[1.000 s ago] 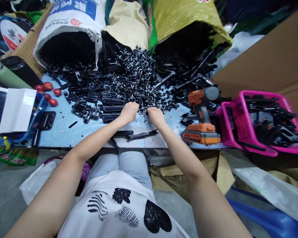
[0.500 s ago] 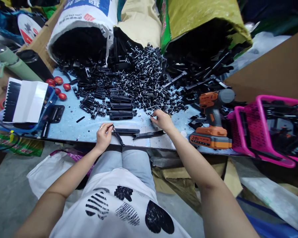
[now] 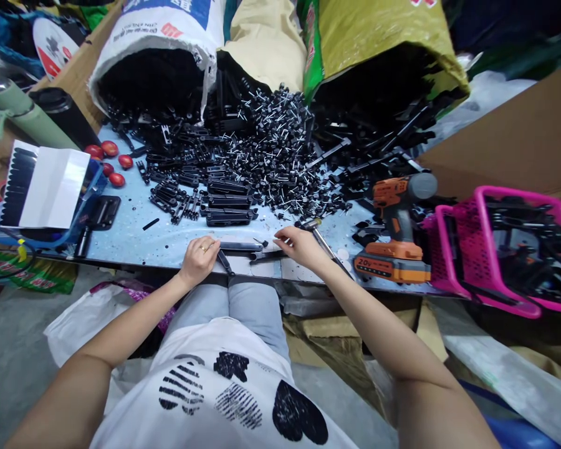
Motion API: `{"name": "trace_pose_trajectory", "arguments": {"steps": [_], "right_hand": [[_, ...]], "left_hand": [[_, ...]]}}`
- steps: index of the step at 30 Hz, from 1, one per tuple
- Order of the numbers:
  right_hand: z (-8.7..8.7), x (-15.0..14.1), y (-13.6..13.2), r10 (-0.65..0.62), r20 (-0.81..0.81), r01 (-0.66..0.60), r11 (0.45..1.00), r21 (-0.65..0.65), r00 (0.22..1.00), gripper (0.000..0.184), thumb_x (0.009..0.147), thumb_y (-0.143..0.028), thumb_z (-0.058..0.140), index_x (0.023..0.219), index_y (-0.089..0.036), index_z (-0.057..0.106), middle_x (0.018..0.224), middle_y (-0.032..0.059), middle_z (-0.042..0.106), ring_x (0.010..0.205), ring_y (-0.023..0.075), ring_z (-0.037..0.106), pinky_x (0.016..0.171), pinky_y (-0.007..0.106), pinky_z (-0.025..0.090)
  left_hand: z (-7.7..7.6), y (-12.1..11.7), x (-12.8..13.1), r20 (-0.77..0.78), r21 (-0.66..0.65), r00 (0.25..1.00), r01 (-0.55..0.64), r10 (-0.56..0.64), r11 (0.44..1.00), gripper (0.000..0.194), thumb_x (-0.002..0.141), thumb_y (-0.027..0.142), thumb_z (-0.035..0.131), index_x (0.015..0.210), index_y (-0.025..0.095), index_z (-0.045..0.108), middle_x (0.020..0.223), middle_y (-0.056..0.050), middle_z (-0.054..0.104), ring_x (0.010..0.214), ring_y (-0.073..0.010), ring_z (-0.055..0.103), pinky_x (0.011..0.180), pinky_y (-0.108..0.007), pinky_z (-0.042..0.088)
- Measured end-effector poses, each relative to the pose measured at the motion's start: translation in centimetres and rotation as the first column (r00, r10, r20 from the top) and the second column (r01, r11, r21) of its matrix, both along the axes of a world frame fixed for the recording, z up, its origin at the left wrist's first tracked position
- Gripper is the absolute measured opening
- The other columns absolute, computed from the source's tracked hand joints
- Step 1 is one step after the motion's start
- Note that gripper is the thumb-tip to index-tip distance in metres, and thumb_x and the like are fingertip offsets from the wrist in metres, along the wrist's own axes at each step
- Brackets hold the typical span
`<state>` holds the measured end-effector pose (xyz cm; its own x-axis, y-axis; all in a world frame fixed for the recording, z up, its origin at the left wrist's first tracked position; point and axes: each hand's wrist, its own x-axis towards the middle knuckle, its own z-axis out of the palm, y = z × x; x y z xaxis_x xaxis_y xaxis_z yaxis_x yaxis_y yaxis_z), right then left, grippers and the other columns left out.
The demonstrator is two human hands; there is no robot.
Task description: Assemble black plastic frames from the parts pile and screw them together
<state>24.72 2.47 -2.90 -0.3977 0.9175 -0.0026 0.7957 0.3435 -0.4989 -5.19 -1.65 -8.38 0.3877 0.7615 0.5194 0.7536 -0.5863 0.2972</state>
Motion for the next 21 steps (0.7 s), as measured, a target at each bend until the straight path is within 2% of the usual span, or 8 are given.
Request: {"name": "trace_pose_trajectory", "arguments": {"steps": [4,7,10,12,16,19,21], "right_hand": [[-2.6,-1.3,1.1,0.064,0.11,-0.061,0.998,-0.036,0.992,0.024,0.083,-0.025,0.056,0.105,-0.015,0.063,0.1,0.0098,0.063,0.085,0.0182,0.06,0.078,0.029,0.045],[-2.8,-1.6,1.5,0.062,0.079,-0.06,0.998,-0.032,0.995,0.019,0.084,-0.022,0.054,0.097,-0.015,0.066,0.095,0.0086,0.062,0.083,0.0172,0.059,0.076,0.028,0.046],[-0.9,-1.1,1.3,0.041,-0.062,-0.043,0.998,-0.034,0.997,0.021,0.085,-0.025,0.053,0.096,-0.016,0.068,0.094,0.0077,0.062,0.077,0.0145,0.059,0.075,0.026,0.046],[0.8,-0.9,1.2,0.103,-0.063,-0.108,0.992,-0.068,0.993,0.022,0.085,-0.027,0.053,0.095,-0.017,0.069,0.09,0.0075,0.063,0.078,0.015,0.059,0.075,0.026,0.045],[3.6,-1.9,1.2,0.266,0.183,-0.226,0.951,-0.213,0.946,0.025,0.087,-0.023,0.048,0.09,-0.015,0.072,0.081,0.0076,0.067,0.075,0.0158,0.059,0.072,0.025,0.042],[4.6,-3.6,1.4,0.325,0.387,-0.216,0.93,-0.297,0.863,0.029,0.089,-0.02,0.044,0.086,-0.014,0.072,0.08,0.0096,0.068,0.077,0.0174,0.061,0.071,0.025,0.04],[5.0,-4.9,1.3,0.316,0.501,-0.183,0.937,-0.296,0.806,0.03,0.088,-0.018,0.043,0.087,-0.012,0.072,0.085,0.0128,0.069,0.08,0.0194,0.062,0.071,0.026,0.041]], "left_hand": [[-0.5,0.1,0.2,0.07,0.056,0.998,-0.007,0.003,0.998,0.021,0.09,0.017,0.047,0.104,0.015,0.062,0.094,-0.012,0.066,0.095,-0.0222,0.061,0.08,-0.037,0.048],[-1.2,0.0,0.3,0.179,0.017,0.984,-0.015,0.012,1.0,0.022,0.091,0.017,0.046,0.107,0.016,0.061,0.097,-0.01,0.065,0.092,-0.0185,0.062,0.081,-0.033,0.051],[-1.7,0.0,0.4,0.25,-0.01,0.968,-0.014,0.016,1.0,0.022,0.091,0.016,0.046,0.108,0.017,0.06,0.097,-0.009,0.065,0.092,-0.0166,0.062,0.083,-0.031,0.052],[-1.8,0.0,0.5,0.262,0.004,0.965,-0.018,0.017,1.0,0.022,0.09,0.015,0.047,0.108,0.016,0.06,0.097,-0.009,0.064,0.092,-0.0166,0.062,0.084,-0.031,0.052],[-1.8,0.0,0.6,0.25,0.033,0.968,-0.028,0.019,0.999,0.022,0.09,0.014,0.048,0.109,0.016,0.06,0.098,-0.01,0.064,0.094,-0.0174,0.061,0.084,-0.032,0.053],[-1.7,-0.1,0.7,0.233,0.031,0.972,-0.029,0.021,0.999,0.023,0.09,0.015,0.047,0.11,0.016,0.06,0.099,-0.01,0.064,0.094,-0.0178,0.061,0.084,-0.033,0.054],[-1.6,-0.1,0.7,0.23,0.03,0.973,-0.033,0.025,0.999,0.023,0.091,0.016,0.046,0.11,0.016,0.06,0.099,-0.01,0.064,0.094,-0.018,0.062,0.084,-0.033,0.054]]}}
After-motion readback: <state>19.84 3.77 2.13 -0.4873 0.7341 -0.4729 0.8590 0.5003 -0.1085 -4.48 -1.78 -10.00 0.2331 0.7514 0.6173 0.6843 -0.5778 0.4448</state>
